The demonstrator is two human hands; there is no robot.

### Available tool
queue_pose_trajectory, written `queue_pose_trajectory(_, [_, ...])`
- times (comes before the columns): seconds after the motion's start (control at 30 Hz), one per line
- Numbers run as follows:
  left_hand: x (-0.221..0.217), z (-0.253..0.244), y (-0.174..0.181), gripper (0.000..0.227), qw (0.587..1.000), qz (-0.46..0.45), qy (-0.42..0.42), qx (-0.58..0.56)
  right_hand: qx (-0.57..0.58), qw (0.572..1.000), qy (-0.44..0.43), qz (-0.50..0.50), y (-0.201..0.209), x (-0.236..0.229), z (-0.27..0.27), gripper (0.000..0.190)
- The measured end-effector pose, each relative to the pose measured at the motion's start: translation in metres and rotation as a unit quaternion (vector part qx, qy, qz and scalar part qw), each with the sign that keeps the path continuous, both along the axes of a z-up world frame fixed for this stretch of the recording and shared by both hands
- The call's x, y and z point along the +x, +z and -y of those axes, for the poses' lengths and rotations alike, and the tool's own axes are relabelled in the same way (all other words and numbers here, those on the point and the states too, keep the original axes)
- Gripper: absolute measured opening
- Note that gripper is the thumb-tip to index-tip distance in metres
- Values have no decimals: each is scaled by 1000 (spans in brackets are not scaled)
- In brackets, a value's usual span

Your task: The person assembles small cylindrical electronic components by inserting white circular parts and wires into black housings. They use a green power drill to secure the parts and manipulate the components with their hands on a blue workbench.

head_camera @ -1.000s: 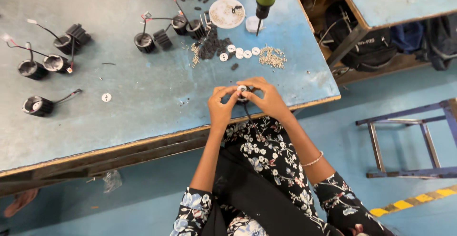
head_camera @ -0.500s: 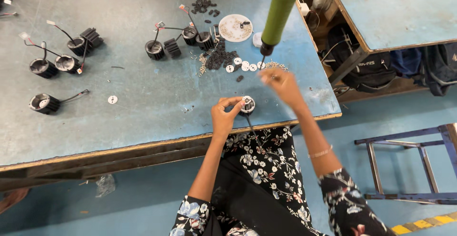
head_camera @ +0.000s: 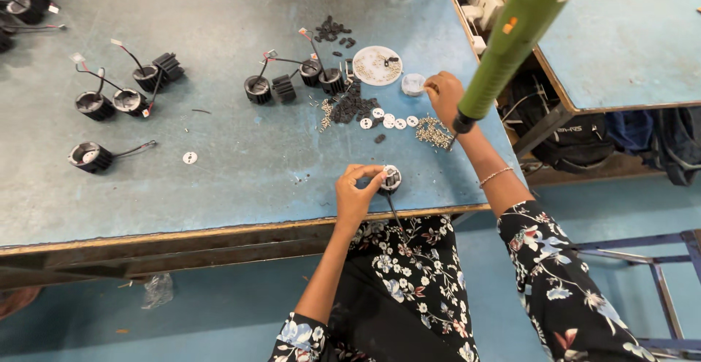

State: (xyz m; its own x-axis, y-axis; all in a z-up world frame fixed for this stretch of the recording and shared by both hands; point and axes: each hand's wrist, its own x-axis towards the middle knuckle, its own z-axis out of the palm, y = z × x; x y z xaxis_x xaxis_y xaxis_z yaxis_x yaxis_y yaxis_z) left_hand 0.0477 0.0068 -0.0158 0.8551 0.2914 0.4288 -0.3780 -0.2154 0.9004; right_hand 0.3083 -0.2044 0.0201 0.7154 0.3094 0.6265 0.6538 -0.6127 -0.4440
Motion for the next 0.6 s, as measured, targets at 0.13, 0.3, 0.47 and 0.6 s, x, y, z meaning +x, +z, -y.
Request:
queue_pose_trajectory(0.13, [0, 0, 2, 17, 1000, 7, 5, 9, -34, 996, 34, 71, 14, -5, -6, 8])
queue_pose_trajectory(0.3, [-1, 0, 5, 17, 1000, -8, 1, -11, -86, 984, 6, 154, 29, -15, -10, 4])
queue_pose_trajectory(0.47, [-1, 0, 6, 17, 1000, -19, -1, -16, -142, 974, -23, 175, 29, -8, -10, 6])
queue_pose_trajectory(0.6, [1, 1, 6, 17, 1000, -4, -2, -7, -212, 954, -32, 210, 19, 7, -5, 13])
